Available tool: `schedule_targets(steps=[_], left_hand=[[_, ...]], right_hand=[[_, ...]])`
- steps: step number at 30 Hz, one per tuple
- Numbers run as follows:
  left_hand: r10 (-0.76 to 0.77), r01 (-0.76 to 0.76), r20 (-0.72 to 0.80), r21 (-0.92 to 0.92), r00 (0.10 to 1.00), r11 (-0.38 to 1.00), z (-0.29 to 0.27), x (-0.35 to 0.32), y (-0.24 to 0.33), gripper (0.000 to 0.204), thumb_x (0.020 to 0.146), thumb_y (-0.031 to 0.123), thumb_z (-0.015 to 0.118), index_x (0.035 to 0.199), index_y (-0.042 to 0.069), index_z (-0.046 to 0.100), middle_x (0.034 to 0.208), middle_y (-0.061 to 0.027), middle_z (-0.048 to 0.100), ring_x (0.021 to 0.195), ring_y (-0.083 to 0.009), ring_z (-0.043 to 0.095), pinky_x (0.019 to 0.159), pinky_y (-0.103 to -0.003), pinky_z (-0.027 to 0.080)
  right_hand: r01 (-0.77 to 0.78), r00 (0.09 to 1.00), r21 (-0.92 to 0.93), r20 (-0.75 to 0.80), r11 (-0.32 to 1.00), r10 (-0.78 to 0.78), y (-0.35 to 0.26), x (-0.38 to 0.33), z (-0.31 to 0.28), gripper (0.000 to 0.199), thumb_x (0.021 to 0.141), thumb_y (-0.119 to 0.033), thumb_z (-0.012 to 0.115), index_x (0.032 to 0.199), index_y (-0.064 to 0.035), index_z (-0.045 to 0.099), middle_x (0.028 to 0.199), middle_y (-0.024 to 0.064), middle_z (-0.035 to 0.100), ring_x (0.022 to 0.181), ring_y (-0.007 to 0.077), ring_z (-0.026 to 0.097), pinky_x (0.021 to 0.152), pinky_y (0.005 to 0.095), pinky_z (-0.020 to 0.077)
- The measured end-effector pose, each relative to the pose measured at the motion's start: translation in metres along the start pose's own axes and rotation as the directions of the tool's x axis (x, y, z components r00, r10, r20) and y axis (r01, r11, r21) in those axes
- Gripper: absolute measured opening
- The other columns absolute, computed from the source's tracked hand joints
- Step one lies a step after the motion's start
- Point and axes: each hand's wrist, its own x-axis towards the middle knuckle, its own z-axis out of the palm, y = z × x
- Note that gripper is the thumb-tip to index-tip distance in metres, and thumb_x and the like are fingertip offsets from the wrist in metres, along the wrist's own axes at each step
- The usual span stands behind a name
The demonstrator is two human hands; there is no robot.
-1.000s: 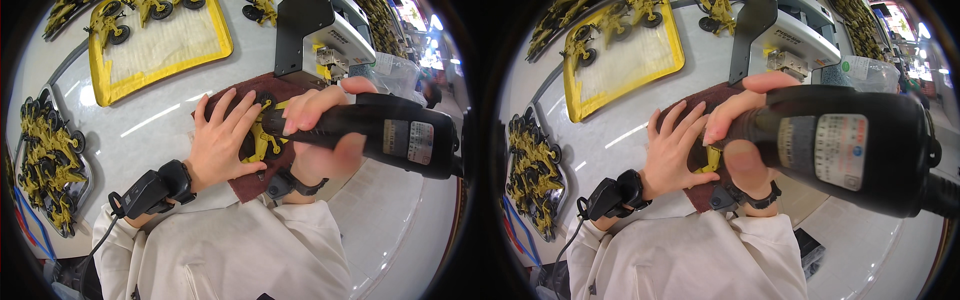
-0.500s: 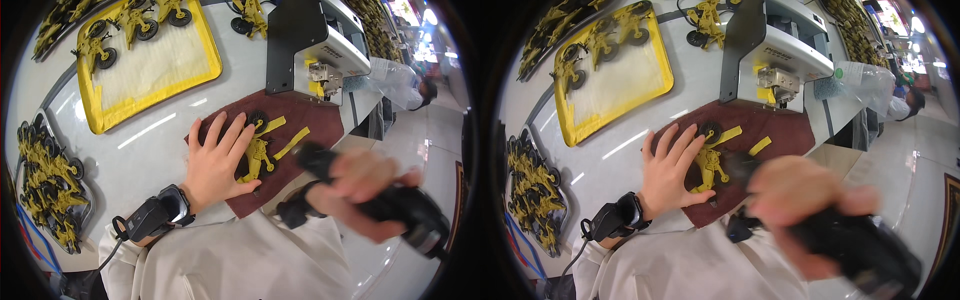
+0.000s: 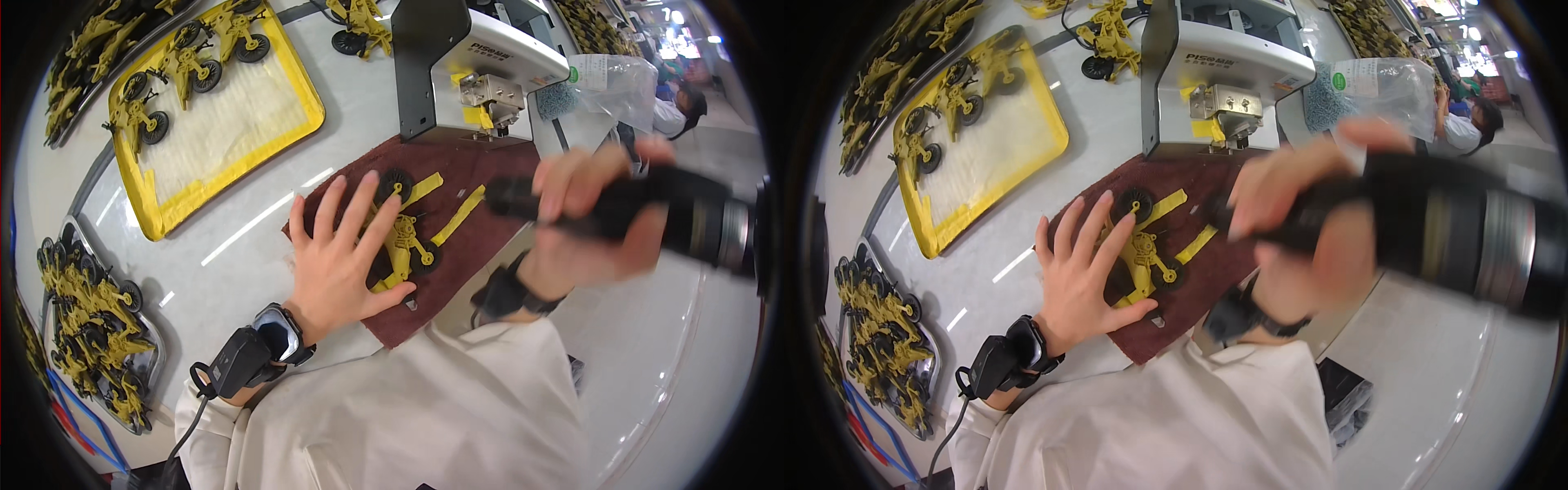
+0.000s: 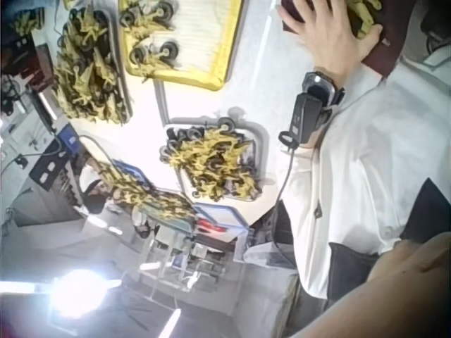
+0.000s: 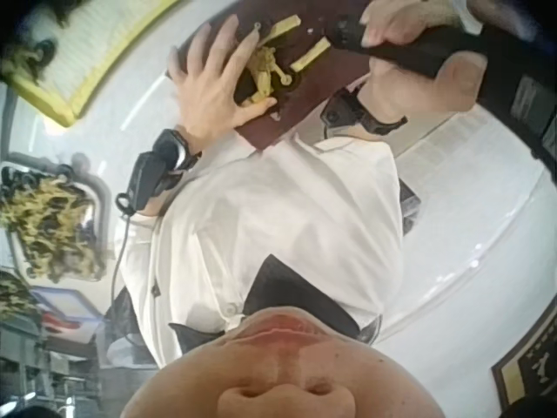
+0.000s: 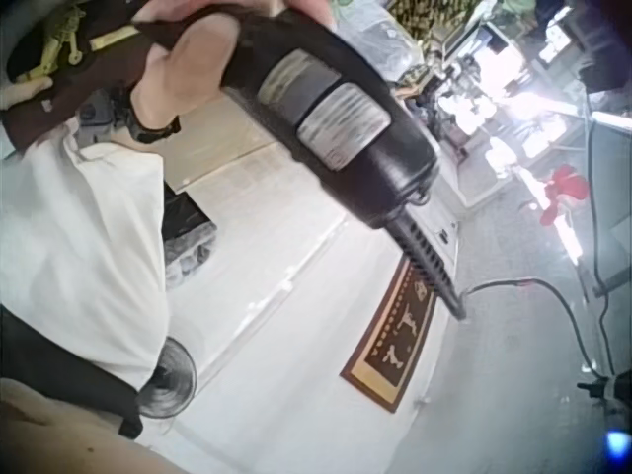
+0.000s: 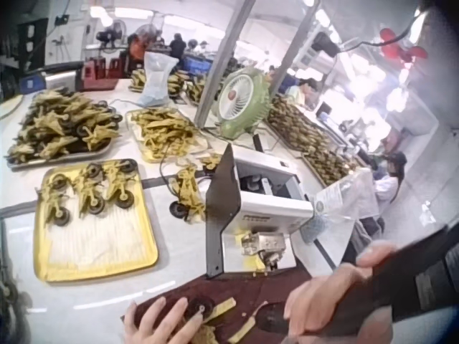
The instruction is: The recorder uses an electric screwdriver to attach wheels and small components to yellow toy scooter bodies at a factory workbench.
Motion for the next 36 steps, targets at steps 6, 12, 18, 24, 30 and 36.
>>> schedule_targets(steps=[6, 12, 18, 24, 30, 36], left_hand=[[0.118, -0.112, 0.091, -0.067, 0.989, 0.991, 0.003, -0.002, -0.002, 0.066, 0.068, 0.042, 0.067, 0.125, 0.014, 0.048, 0.141, -0.0106, 0.032, 0.128, -0.0333, 0.03, 0.101, -0.053, 0.022], [0.112, -0.105, 0.079, -0.083, 0.991, 0.991, 0.003, -0.002, -0.003, 0.063, 0.07, 0.042, 0.067, 0.123, 0.014, 0.05, 0.139, -0.0115, 0.035, 0.127, -0.0328, 0.031, 0.101, -0.053, 0.023], [0.098, -0.09, 0.086, -0.096, 0.991, 0.991, 0.004, -0.003, -0.005, 0.065, 0.069, 0.043, 0.066, 0.125, 0.015, 0.05, 0.137, -0.0134, 0.037, 0.126, -0.0349, 0.032, 0.101, -0.052, 0.022], [0.09, -0.08, 0.08, -0.129, 0.993, 0.988, 0.003, -0.001, -0.008, 0.066, 0.067, 0.04, 0.068, 0.123, 0.013, 0.049, 0.134, -0.0119, 0.039, 0.126, -0.0319, 0.033, 0.101, -0.052, 0.024], [0.082, -0.067, 0.102, -0.138, 0.991, 0.988, 0.001, 0.001, -0.007, 0.067, 0.065, 0.039, 0.069, 0.123, 0.012, 0.049, 0.134, -0.0116, 0.039, 0.126, -0.0317, 0.033, 0.1, -0.052, 0.025], [0.073, -0.056, 0.121, -0.135, 0.99, 0.989, 0.003, 0.001, -0.008, 0.069, 0.063, 0.04, 0.071, 0.123, 0.012, 0.049, 0.135, -0.0117, 0.038, 0.126, -0.0315, 0.033, 0.1, -0.052, 0.025]], right_hand=[[0.024, 1.0, 0.006, 0.01, 1.0, -0.024, 0.011, -0.027, 0.02, 0.06, 0.085, -0.049, 0.044, 0.124, -0.0051, 0.032, 0.063, 0.0074, 0.048, 0.046, 0.0192, 0.045, 0.049, 0.0353, 0.0389], [-0.086, 0.996, -0.016, 0.017, 0.996, 0.086, 0.026, -0.016, 0.029, 0.059, 0.086, -0.05, 0.045, 0.122, -0.0048, 0.031, 0.064, 0.0078, 0.049, 0.047, 0.0201, 0.047, 0.053, 0.0378, 0.0405], [-0.115, 0.992, -0.111, 0.041, 0.987, 0.12, 0.039, -0.012, 0.036, 0.059, 0.087, -0.05, 0.045, 0.121, -0.0044, 0.03, 0.063, 0.008, 0.049, 0.047, 0.0201, 0.047, 0.053, 0.0371, 0.0409], [-0.116, 0.993, -0.114, -0.043, 0.987, 0.112, 0.038, -0.01, 0.041, 0.061, 0.086, -0.052, 0.043, 0.122, -0.0043, 0.031, 0.062, 0.0075, 0.048, 0.045, 0.02, 0.045, 0.05, 0.0367, 0.0399], [-0.132, 0.99, -0.104, 0.043, 0.986, 0.137, 0.042, -0.008, 0.038, 0.06, 0.085, -0.05, 0.043, 0.121, -0.0047, 0.03, 0.063, 0.0066, 0.048, 0.045, 0.0192, 0.045, 0.05, 0.0363, 0.0401], [-0.208, 0.975, -0.18, 0.045, 0.962, 0.219, 0.049, -0.005, 0.044, 0.056, 0.082, -0.046, 0.054, 0.117, -0.0062, 0.033, 0.063, 0.0059, 0.049, 0.045, 0.0181, 0.046, 0.05, 0.0348, 0.0407]])
